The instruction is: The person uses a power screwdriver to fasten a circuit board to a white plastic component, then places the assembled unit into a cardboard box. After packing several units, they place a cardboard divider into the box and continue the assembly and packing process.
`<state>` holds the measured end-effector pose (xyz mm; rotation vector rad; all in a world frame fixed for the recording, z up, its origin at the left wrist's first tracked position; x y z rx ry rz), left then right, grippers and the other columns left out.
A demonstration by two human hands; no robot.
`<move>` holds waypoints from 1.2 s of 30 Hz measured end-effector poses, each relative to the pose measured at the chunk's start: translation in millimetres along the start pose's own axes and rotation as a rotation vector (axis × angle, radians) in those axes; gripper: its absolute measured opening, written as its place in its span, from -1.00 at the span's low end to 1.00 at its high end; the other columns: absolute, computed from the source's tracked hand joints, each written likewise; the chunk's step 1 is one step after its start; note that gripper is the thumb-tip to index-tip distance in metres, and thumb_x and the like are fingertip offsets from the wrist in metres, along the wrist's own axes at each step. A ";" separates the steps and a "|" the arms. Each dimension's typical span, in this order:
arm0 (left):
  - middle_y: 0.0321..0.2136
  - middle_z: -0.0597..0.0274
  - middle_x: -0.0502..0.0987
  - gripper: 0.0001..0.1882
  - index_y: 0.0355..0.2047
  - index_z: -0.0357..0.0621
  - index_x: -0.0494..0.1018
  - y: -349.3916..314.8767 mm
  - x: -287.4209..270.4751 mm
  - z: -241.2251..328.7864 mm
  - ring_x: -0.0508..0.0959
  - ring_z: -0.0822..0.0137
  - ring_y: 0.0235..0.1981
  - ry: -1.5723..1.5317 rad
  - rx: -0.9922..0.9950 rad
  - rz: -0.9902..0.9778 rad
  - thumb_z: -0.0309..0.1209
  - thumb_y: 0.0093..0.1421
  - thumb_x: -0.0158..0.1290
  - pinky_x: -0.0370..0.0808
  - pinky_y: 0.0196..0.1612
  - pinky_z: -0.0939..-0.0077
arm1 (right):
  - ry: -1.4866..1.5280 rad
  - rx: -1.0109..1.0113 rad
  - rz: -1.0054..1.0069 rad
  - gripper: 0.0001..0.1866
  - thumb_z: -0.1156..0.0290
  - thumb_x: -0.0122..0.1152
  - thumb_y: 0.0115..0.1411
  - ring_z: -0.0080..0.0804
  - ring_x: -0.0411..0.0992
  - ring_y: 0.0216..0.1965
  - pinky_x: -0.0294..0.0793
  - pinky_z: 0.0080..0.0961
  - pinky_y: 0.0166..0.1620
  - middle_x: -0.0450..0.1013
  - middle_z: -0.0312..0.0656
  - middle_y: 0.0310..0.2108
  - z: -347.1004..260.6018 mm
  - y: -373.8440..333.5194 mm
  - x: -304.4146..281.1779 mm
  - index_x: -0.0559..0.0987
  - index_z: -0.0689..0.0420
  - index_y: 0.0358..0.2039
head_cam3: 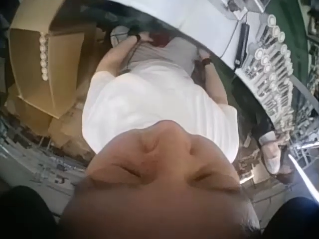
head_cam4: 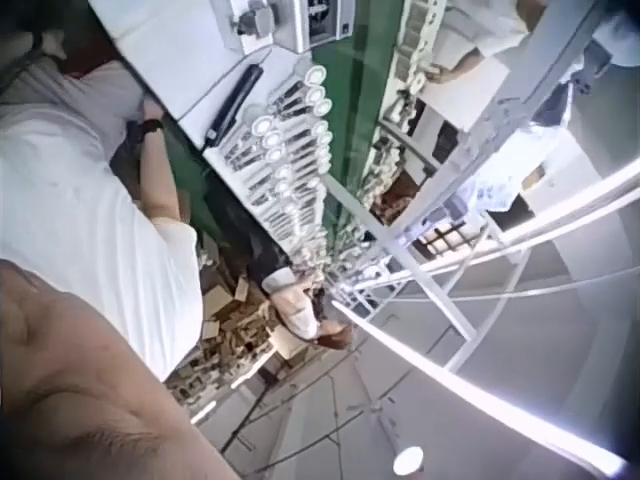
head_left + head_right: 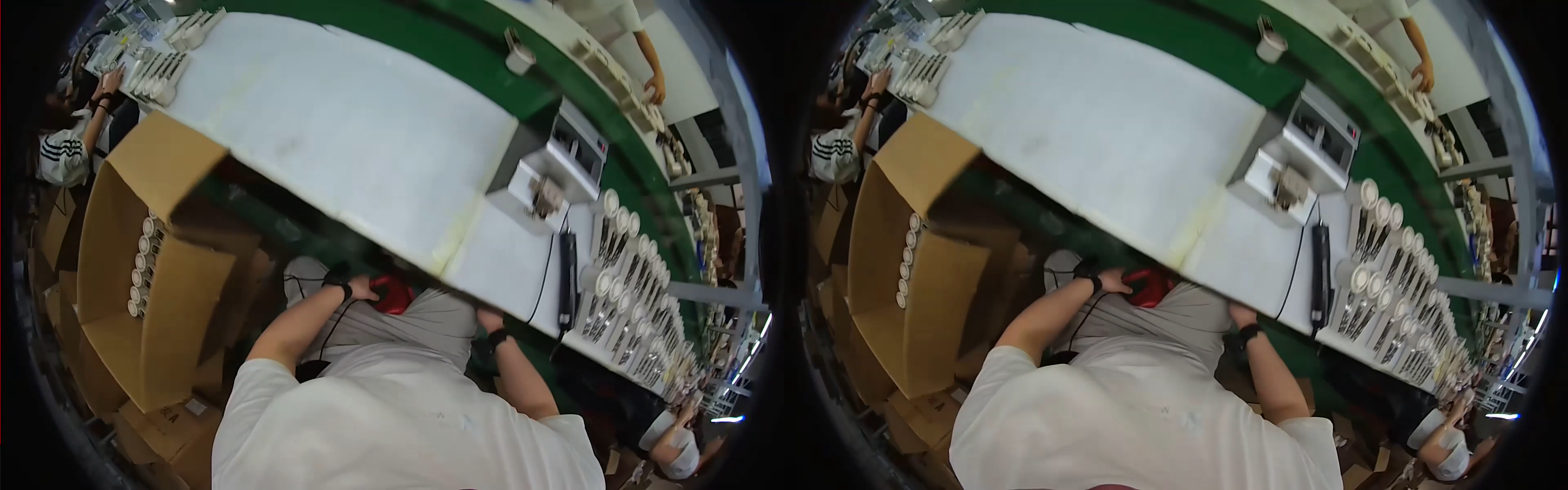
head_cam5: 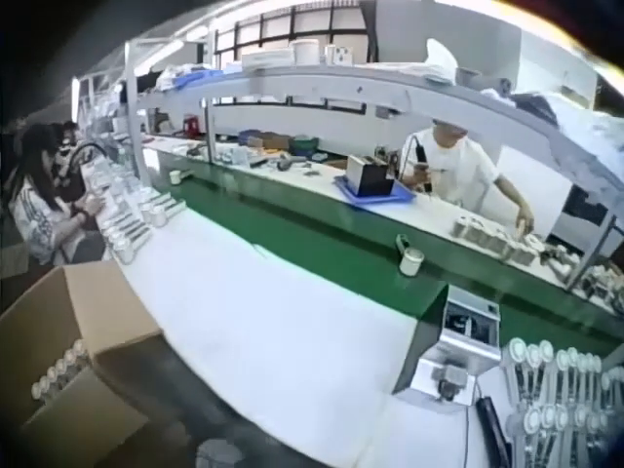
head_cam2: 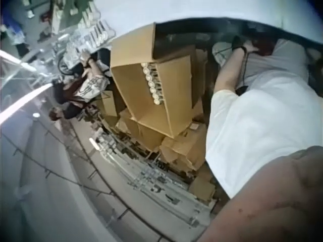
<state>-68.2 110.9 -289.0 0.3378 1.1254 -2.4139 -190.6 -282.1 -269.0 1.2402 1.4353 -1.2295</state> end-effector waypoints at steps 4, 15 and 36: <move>-0.36 -0.07 0.58 -0.61 -0.20 -0.27 0.50 24.9 43.4 -38.2 0.57 0.02 -0.29 0.491 -0.083 -0.065 -0.26 0.01 0.09 0.49 -0.18 0.27 | 0.038 0.105 -0.061 -0.62 0.31 -0.14 0.22 0.08 0.33 0.02 0.30 -0.13 0.10 0.38 0.09 0.01 13.6 19.3 19.0 0.47 0.24 -0.06; -0.28 -0.09 0.53 -0.63 -0.12 -0.29 0.44 -141.3 -51.3 140.2 0.52 -0.04 -0.18 0.173 0.534 0.585 -0.68 0.08 -0.20 0.45 -0.10 0.31 | 0.088 0.115 0.136 -0.62 0.26 -0.14 0.23 0.08 0.37 -0.01 0.36 -0.11 0.02 0.43 0.12 -0.06 75.1 32.7 88.2 0.51 0.20 -0.09; 0.02 0.03 0.41 -0.56 0.06 -0.25 0.34 93.0 -47.8 -130.8 0.39 0.08 0.01 -0.151 -0.009 0.300 -0.23 0.28 -0.13 0.29 0.10 0.31 | 0.591 0.413 -0.310 -0.58 0.31 -0.16 0.27 0.03 0.22 0.15 0.18 -0.17 0.20 0.28 0.18 0.10 -0.2 -112.4 -32.7 0.38 0.23 0.08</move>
Point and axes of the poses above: each hand's wrist, its own y-axis towards the middle knuckle, its own x-axis out of the palm, z = x × y, the point moved 2 cm from there along y, towards the middle knuckle
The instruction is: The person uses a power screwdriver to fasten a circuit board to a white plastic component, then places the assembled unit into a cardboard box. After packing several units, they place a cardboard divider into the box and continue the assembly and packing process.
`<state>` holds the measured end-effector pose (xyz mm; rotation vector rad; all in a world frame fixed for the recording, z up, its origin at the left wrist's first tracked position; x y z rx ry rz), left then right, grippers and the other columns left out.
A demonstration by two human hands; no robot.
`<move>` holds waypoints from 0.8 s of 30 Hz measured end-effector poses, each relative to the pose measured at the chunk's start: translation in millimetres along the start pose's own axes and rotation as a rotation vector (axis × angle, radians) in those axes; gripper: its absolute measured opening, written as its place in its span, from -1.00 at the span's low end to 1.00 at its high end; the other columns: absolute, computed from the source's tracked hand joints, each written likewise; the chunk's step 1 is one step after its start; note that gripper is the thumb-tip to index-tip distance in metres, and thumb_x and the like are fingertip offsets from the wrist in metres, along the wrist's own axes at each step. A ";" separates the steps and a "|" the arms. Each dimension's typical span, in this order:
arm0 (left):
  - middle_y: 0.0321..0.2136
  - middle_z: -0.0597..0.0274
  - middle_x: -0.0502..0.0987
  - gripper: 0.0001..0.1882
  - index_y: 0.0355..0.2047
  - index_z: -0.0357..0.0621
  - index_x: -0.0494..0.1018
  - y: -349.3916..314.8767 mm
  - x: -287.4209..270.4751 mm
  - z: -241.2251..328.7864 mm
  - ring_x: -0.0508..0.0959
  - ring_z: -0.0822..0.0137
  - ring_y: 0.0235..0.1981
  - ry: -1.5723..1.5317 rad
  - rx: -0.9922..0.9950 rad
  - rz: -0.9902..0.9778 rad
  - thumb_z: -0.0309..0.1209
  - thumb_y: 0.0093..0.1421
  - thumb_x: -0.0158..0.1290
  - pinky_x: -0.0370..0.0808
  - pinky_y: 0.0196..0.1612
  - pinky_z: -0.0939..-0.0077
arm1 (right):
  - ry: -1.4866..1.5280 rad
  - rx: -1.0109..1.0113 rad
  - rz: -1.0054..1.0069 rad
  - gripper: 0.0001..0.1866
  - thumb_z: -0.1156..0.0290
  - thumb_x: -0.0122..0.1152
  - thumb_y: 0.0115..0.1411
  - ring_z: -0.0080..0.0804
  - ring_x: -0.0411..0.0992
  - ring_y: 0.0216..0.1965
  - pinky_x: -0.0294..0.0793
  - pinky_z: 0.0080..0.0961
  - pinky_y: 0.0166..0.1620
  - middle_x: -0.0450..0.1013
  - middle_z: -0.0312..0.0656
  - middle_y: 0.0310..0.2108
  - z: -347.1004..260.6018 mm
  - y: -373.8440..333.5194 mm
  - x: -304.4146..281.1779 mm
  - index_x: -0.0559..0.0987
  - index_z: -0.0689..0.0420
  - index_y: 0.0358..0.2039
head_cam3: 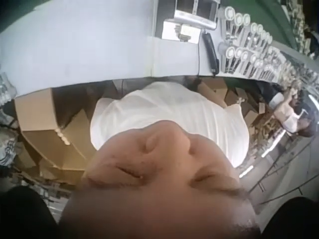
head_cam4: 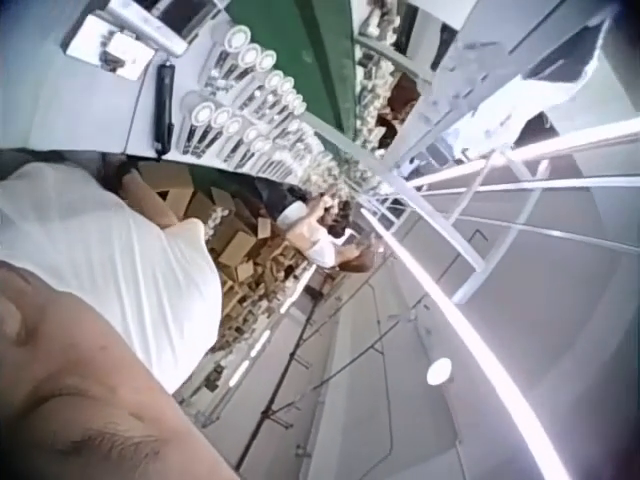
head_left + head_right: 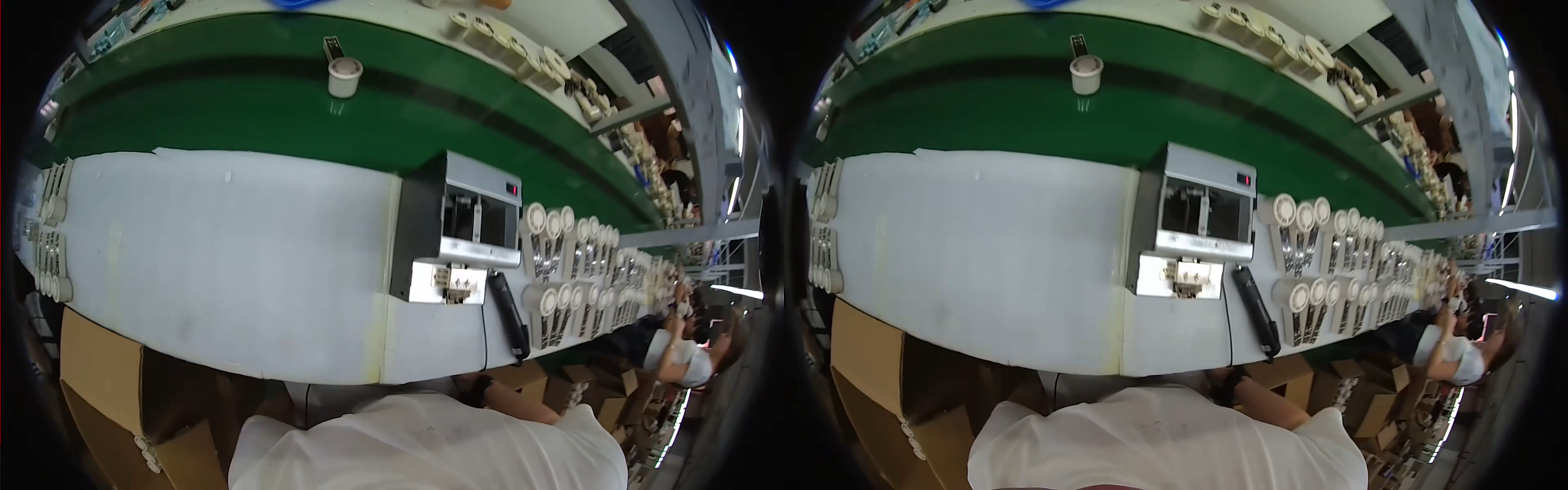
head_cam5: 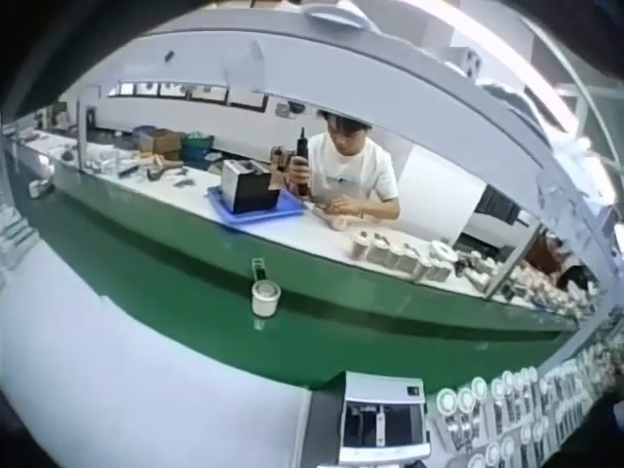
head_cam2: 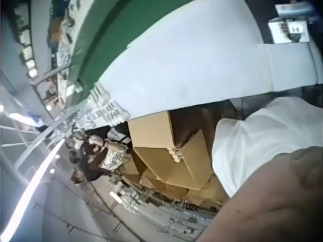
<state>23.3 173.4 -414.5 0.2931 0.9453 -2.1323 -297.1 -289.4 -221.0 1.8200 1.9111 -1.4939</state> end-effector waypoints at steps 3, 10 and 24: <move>0.00 -0.01 0.42 -0.58 0.04 -0.27 0.36 -6.1 -0.6 15.3 0.40 0.05 -0.01 -0.082 -0.024 0.133 -0.25 0.27 -0.12 0.31 0.08 0.29 | 0.146 0.064 -0.040 -0.59 0.36 -0.21 0.28 0.03 0.20 0.17 0.14 -0.16 0.22 0.27 0.18 0.11 -36.6 5.2 -10.3 0.36 0.23 0.09; -0.07 -0.09 0.45 -0.62 -0.02 -0.30 0.40 -33.4 -62.0 -11.9 0.43 -0.04 -0.06 -0.026 0.012 0.415 -0.31 0.24 -0.10 0.35 0.03 0.27 | 0.103 -0.036 0.321 -0.58 0.34 -0.17 0.28 0.05 0.20 0.17 0.20 -0.20 0.19 0.29 0.18 0.09 -86.9 18.9 -5.7 0.35 0.25 0.10; -0.17 -0.23 0.50 -0.68 -0.11 -0.41 0.43 -163.8 -120.8 214.2 0.47 -0.18 -0.15 0.789 0.160 0.289 -0.42 0.20 -0.05 0.42 -0.07 0.17 | 0.375 0.384 0.898 -0.71 0.42 0.01 0.05 0.08 0.45 -0.28 0.46 -0.21 -0.21 0.50 0.11 -0.33 -108.4 -23.6 21.8 0.51 0.28 -0.23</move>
Point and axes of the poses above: each hand's wrist, its own y-axis towards the middle knuckle, its own x-axis out of the palm, z = x × y, the point moved 2 cm from there along y, towards the middle knuckle
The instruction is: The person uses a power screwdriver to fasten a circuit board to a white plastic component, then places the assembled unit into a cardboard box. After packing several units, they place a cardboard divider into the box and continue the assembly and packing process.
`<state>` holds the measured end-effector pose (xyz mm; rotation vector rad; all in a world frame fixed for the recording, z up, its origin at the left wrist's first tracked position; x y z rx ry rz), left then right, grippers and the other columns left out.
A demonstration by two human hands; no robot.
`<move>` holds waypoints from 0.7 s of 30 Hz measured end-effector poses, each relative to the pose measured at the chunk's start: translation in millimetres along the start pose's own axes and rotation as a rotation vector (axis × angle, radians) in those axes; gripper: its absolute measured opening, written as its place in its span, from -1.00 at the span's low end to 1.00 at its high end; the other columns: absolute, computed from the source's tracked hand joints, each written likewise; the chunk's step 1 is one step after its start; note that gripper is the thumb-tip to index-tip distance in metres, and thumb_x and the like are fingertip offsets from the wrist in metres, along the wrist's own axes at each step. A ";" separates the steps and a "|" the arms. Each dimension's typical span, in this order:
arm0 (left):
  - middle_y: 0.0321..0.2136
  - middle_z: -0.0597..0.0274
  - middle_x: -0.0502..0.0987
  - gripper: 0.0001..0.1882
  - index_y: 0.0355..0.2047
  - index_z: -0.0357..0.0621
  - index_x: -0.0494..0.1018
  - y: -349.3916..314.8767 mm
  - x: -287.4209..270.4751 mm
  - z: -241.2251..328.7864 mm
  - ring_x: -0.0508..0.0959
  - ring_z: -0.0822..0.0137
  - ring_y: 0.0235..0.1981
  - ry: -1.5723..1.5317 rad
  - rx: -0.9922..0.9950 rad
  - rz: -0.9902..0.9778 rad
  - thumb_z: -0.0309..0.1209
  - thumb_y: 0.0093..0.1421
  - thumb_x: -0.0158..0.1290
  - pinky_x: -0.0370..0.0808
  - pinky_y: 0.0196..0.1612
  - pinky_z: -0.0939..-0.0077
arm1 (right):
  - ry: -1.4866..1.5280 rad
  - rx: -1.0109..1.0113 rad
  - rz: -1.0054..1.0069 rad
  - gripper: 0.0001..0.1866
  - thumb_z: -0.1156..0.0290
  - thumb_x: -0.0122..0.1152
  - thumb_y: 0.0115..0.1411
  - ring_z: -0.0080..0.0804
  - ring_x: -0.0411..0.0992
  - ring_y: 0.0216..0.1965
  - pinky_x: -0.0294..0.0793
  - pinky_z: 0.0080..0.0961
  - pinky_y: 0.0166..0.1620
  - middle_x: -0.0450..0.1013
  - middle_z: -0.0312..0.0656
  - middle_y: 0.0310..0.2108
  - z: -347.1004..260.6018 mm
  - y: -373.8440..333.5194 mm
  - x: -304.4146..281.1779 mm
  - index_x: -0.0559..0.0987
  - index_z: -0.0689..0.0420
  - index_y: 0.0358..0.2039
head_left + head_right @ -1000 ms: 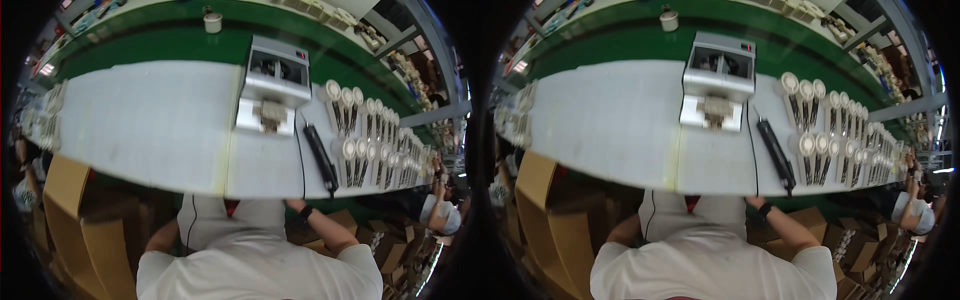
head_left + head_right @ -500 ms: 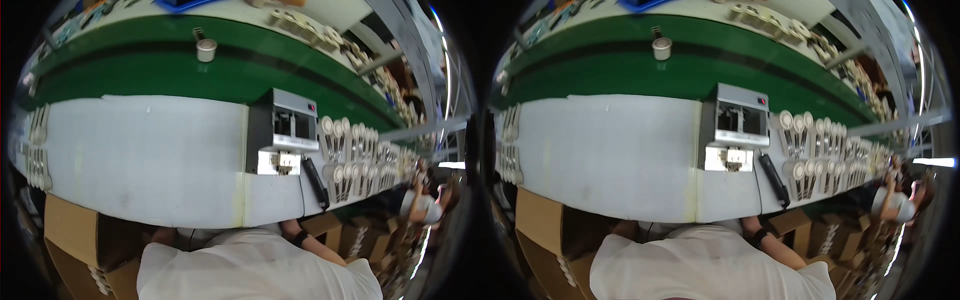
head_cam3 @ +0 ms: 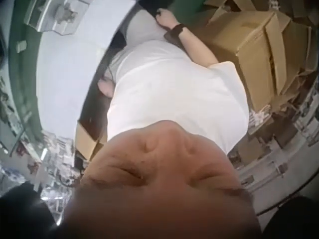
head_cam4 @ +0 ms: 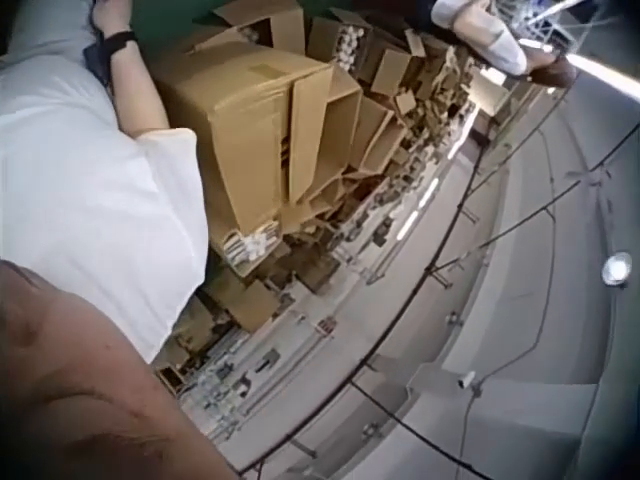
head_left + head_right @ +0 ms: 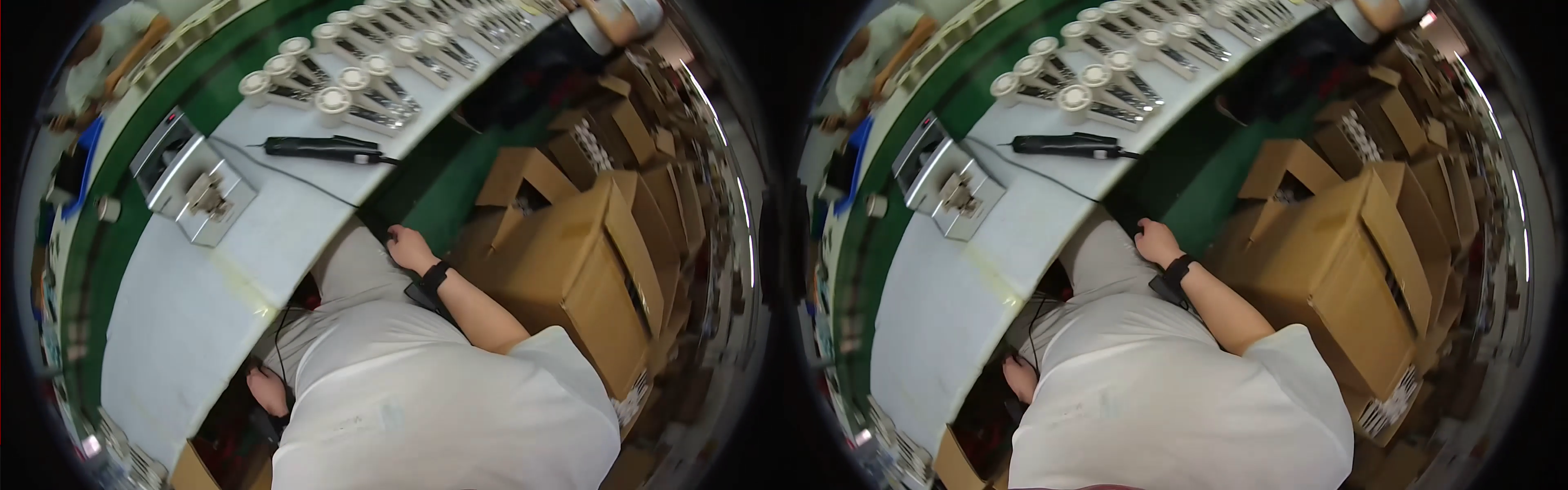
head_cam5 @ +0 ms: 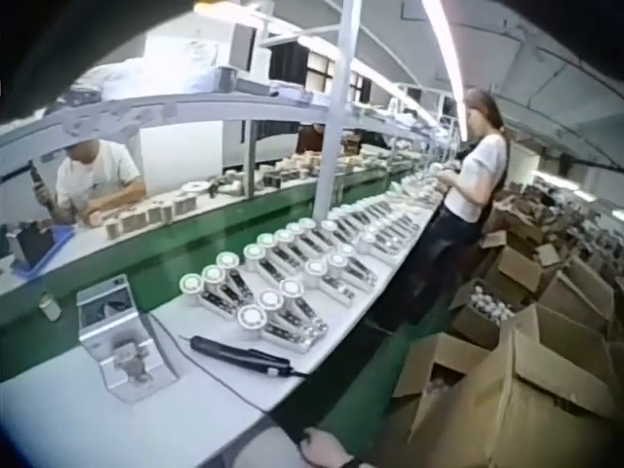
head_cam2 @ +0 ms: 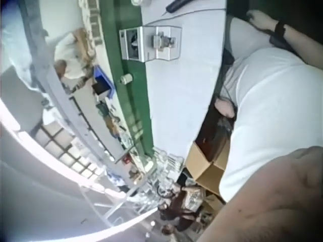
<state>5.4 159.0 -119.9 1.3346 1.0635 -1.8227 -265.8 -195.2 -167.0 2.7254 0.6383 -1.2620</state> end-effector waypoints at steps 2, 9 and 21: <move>-0.17 -0.22 0.51 -0.68 -0.11 -0.40 0.43 1.8 -21.7 36.9 0.48 -0.15 -0.15 -0.099 0.195 -0.040 -0.42 0.20 -0.05 0.42 -0.07 0.18 | 0.028 0.056 -0.022 -0.76 0.42 0.01 0.07 0.06 0.47 -0.36 0.48 -0.22 -0.29 0.51 0.08 -0.40 49.2 -5.9 11.5 0.52 0.26 -0.30; -0.16 -0.11 0.50 -0.68 -0.07 -0.30 0.41 -8.9 -81.3 218.4 0.51 -0.07 -0.17 -0.466 0.990 -0.411 -0.46 0.17 0.02 0.45 -0.11 0.33 | 1.110 1.230 0.156 -0.84 0.34 0.02 0.12 -0.20 0.35 -0.58 0.47 -0.32 -0.54 0.40 -0.11 -0.45 218.4 -170.5 64.9 0.46 0.10 -0.32; -0.17 -0.03 0.53 -0.68 -0.06 -0.27 0.42 -26.6 -38.6 331.6 0.55 0.13 -0.28 -0.092 1.206 -0.836 -0.44 0.18 0.04 0.45 -0.32 0.46 | 1.567 1.106 0.916 -0.75 0.59 -0.15 0.17 -0.21 0.48 -0.24 0.57 -0.27 -0.26 0.44 -0.17 -0.26 262.6 -207.3 67.9 0.42 0.12 -0.17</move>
Point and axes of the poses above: each hand's wrist, its own y-axis towards the middle knuckle, its own x-axis out of the palm, z = x × y, the point moved 2 cm from there along y, towards the middle knuckle
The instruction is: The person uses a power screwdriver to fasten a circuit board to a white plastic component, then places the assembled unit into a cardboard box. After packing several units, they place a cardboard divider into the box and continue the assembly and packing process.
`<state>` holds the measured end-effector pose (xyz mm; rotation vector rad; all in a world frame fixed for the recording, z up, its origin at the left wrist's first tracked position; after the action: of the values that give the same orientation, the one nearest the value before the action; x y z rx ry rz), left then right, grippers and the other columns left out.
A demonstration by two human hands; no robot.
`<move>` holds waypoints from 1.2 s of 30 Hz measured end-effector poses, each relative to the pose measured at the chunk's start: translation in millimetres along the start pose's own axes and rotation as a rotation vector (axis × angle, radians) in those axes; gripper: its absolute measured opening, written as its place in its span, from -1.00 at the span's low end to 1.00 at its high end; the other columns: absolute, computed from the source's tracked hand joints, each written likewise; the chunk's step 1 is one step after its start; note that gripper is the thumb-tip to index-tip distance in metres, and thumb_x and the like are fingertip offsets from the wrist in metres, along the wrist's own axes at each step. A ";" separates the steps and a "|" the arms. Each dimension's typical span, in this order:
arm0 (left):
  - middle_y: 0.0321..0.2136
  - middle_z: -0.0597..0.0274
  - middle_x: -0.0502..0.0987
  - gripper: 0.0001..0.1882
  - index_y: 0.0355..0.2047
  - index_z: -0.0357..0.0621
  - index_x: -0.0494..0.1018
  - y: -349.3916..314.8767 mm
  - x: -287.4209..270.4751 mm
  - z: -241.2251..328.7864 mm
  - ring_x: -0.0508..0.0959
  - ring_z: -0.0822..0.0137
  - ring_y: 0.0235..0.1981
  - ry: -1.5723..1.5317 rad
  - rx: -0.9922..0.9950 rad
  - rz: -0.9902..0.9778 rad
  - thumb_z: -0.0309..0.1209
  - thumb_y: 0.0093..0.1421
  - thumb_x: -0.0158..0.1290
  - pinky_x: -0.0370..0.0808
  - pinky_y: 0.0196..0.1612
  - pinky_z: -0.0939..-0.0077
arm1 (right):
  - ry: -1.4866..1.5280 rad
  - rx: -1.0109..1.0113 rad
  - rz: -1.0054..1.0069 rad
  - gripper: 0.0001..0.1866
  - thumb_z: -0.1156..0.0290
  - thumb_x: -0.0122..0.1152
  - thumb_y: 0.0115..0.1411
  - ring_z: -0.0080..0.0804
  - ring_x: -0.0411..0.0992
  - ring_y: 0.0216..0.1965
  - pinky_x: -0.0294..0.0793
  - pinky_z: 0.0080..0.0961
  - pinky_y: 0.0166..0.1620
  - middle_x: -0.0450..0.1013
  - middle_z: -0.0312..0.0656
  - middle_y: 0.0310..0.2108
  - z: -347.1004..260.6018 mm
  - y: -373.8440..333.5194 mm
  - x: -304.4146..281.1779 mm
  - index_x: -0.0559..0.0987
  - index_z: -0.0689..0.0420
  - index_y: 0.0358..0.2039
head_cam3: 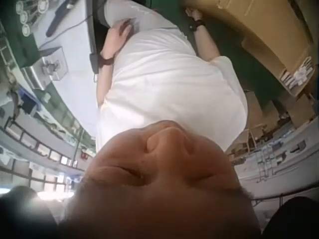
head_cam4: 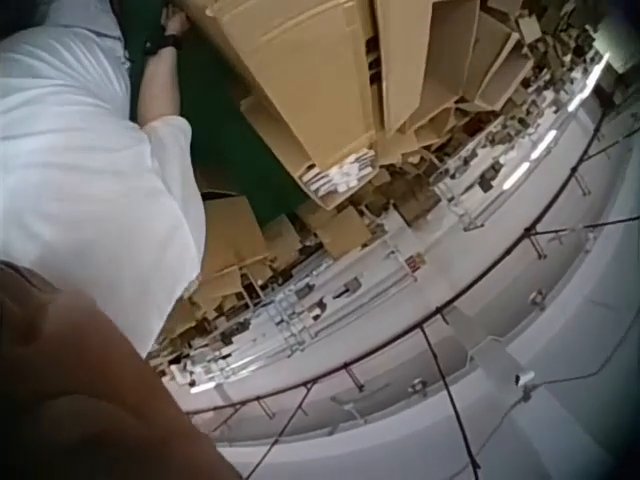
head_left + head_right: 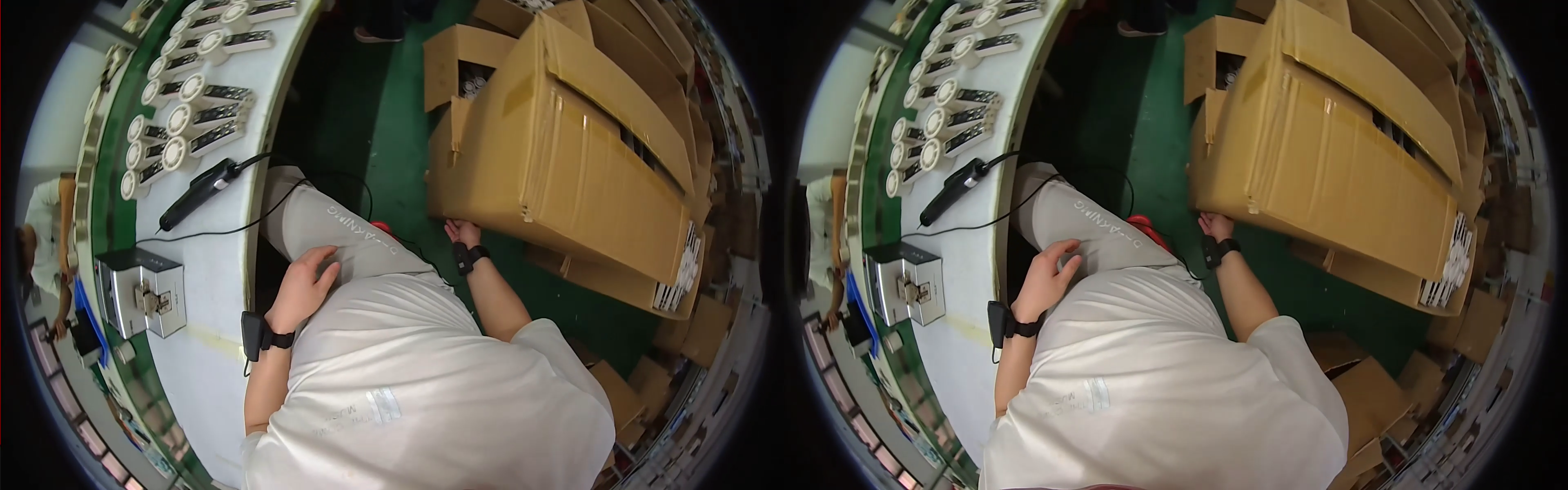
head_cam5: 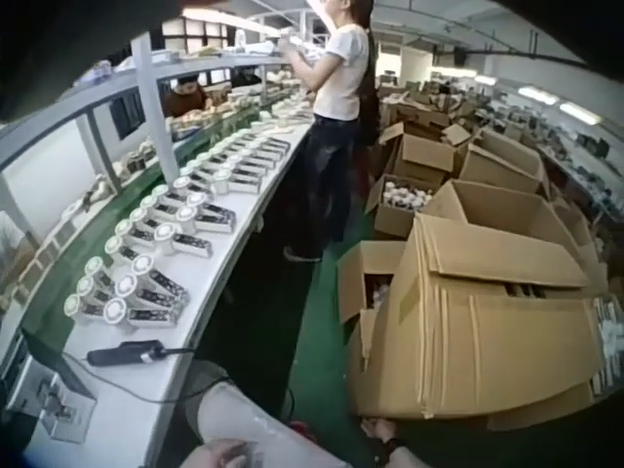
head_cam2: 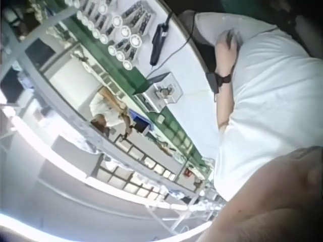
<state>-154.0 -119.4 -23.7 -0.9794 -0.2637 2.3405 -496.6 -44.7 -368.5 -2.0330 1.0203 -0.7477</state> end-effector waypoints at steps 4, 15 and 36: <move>-0.20 -0.01 0.55 -0.69 -0.07 -0.28 0.43 14.7 5.8 -18.7 0.56 0.15 -0.30 0.022 0.086 0.052 -0.43 0.19 0.03 0.45 -0.31 0.48 | 0.003 0.018 0.024 -0.75 0.60 -0.17 0.17 -0.18 0.49 -0.24 0.58 -0.23 -0.25 0.42 -0.15 -0.28 -0.9 -2.7 -1.1 0.41 0.12 -0.16; -0.20 -0.01 0.56 -0.70 -0.08 -0.29 0.45 25.4 -4.5 -27.0 0.57 0.17 -0.22 0.038 0.012 0.041 -0.42 0.19 0.04 0.46 -0.24 0.49 | -0.087 0.084 0.037 -0.76 0.61 -0.16 0.16 -0.14 0.48 -0.26 0.59 -0.22 -0.29 0.37 -0.11 -0.26 -15.4 -16.9 5.9 0.36 0.15 -0.16; -0.03 -0.15 0.43 -0.50 0.02 -0.36 0.32 71.2 36.1 55.6 0.44 -0.04 -0.01 -0.007 0.415 -0.120 -0.32 0.13 0.10 0.39 0.04 0.28 | 0.398 0.262 -0.027 -0.85 0.47 0.07 0.19 -0.34 0.49 -0.29 0.52 -0.46 -0.17 0.47 -0.20 -0.34 -26.6 -16.7 -29.4 0.48 0.13 -0.21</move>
<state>-244.6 -153.8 -32.9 -0.7292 0.1536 2.1681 -524.7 -22.2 -345.0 -1.7120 1.0473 -1.2659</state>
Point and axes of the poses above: each hand's wrist, its own y-axis towards the middle knuckle, its own x-axis out of the palm, z = x × y, the point moved 2 cm from there along y, towards the middle knuckle
